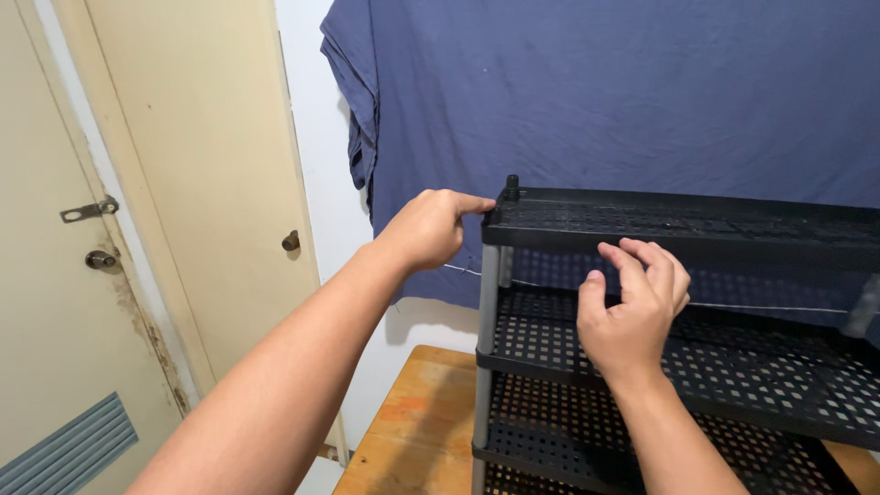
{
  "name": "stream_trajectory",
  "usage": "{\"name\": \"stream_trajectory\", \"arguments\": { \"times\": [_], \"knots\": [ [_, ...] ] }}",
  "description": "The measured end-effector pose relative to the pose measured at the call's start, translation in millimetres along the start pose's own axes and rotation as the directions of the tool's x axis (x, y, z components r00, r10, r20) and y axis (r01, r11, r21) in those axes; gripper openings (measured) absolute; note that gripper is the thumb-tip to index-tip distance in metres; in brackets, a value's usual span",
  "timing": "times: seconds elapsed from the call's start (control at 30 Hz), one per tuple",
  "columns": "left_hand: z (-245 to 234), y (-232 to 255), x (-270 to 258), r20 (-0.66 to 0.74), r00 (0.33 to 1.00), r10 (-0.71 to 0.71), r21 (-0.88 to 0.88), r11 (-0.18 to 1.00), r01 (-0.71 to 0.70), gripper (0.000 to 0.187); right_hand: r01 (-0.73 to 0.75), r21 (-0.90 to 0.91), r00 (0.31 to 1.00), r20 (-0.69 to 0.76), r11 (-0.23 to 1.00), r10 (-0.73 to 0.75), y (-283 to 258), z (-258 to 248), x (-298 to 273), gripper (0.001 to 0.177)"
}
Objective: The person removes four gray plastic end caps from the top corners of a black plastic shelving unit, placing them on a wooden table. Then the person lifts off the top shelf and sets it aside on the table.
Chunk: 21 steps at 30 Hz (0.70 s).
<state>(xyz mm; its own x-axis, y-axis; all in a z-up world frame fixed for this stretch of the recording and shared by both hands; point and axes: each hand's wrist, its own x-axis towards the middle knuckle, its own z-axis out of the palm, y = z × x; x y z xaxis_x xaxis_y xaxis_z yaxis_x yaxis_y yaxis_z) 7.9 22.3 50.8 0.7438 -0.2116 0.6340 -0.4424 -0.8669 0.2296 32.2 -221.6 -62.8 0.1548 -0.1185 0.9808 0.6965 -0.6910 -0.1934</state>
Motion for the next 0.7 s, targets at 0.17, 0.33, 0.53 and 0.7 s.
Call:
{"name": "stream_trajectory", "arguments": {
  "times": [0.17,0.33,0.53,0.7],
  "knots": [
    [2.9,-2.4,1.0,-0.036,0.998,0.054,-0.026,0.998,-0.055,0.051,-0.009,-0.001,0.999,-0.041,1.000,0.009,-6.0,-0.6,-4.5,0.025],
    [8.9,-3.6,6.1,-0.083,0.994,0.072,-0.134,0.988,-0.083,0.030,-0.216,0.340,0.976,0.059,0.915,0.208,-12.3,22.6,-19.5,0.016],
    [15.1,-1.1,13.5,-0.069,0.996,-0.049,-0.180,0.983,0.036,0.026,-0.531,0.501,0.842,0.399,0.683,0.363,-16.9,88.5,-27.4,0.029],
    [16.2,-2.3,18.6,-0.056,0.997,-0.045,-0.191,0.981,0.033,0.036,-0.648,0.485,0.753,0.527,0.588,0.395,-21.7,116.5,-24.7,0.039]
  ]
}}
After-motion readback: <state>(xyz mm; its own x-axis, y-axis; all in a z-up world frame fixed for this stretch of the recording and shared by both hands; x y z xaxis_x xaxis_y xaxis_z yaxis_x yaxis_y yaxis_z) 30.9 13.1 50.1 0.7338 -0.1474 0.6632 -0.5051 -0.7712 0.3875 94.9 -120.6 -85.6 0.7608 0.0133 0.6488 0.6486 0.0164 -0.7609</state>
